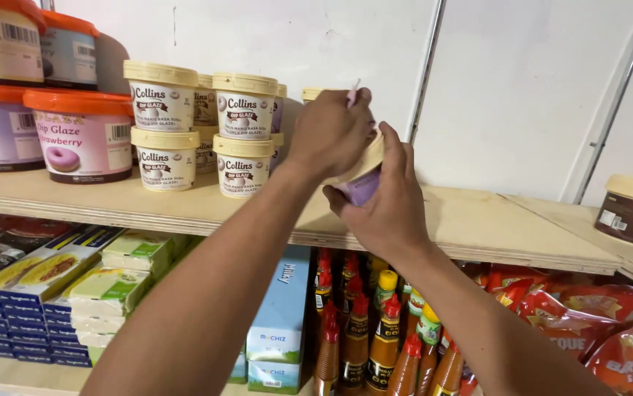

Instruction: Cleaning product containers with a cloth and organizing them on the shelves of a grocery store.

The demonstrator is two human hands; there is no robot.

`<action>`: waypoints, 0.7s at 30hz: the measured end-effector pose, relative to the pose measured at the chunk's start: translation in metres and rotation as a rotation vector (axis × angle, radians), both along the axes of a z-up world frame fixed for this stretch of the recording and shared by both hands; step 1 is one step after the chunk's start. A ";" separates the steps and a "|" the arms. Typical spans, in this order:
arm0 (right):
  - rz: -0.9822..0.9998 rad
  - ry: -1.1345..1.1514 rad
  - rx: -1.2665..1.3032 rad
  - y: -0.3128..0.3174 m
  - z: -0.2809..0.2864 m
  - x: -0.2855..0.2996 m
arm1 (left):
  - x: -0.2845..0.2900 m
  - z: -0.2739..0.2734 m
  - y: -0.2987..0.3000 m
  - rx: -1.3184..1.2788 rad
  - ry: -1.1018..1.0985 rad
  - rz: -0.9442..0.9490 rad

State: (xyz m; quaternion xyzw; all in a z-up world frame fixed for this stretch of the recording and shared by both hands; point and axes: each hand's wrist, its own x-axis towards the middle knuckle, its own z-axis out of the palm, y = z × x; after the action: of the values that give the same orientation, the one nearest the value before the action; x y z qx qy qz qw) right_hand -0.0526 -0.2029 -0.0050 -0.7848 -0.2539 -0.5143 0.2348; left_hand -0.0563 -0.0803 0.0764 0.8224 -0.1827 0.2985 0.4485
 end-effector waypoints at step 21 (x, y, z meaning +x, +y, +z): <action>0.010 -0.286 -0.337 -0.024 -0.017 0.038 | 0.019 0.001 0.012 0.443 -0.213 0.050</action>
State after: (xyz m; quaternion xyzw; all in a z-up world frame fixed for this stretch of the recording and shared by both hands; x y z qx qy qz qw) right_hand -0.0143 -0.2272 -0.0215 -0.7309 -0.3706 -0.5695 0.0645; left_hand -0.0378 -0.0686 0.0770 0.8687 -0.2698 0.3473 0.2280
